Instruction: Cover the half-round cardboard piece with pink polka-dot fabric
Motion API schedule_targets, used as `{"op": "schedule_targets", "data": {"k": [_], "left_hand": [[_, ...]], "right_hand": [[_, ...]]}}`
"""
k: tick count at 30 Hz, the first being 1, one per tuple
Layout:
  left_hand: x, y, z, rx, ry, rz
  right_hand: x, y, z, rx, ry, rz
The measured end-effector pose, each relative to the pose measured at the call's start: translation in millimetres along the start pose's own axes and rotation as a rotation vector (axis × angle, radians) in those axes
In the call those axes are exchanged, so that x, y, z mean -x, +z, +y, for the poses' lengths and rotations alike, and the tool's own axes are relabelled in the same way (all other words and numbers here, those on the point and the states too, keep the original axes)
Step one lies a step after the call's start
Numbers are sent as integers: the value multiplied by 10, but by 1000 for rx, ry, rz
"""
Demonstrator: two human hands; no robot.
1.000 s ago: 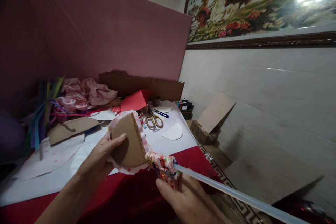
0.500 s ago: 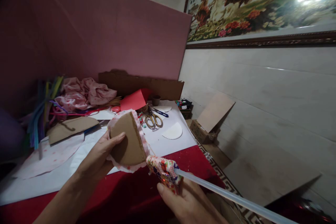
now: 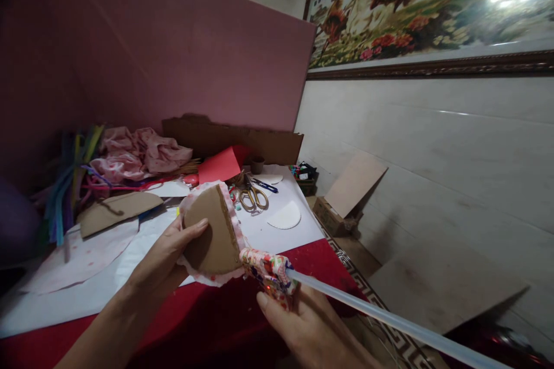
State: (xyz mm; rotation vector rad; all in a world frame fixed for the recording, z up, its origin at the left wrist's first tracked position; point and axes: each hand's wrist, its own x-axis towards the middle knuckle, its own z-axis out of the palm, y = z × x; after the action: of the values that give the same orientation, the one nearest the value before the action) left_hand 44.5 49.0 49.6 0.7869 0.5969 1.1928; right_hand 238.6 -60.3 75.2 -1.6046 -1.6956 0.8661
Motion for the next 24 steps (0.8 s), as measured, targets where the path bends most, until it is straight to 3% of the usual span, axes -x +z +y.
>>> {"op": "schedule_targets", "data": {"k": [8,14,19,24], "left_hand": [[10,4,2,2,-14,11],[6,8,8,4,11,1],[26,37,27,7,8,14],[22,39,33,4,11,17]], "right_hand": [[-67,-22,-11,-4,-5,-97],[25,-9,-32,42,-4,6],[46,-21,-47,32,-53,-23],[14,-29,-138,8,39,5]]}}
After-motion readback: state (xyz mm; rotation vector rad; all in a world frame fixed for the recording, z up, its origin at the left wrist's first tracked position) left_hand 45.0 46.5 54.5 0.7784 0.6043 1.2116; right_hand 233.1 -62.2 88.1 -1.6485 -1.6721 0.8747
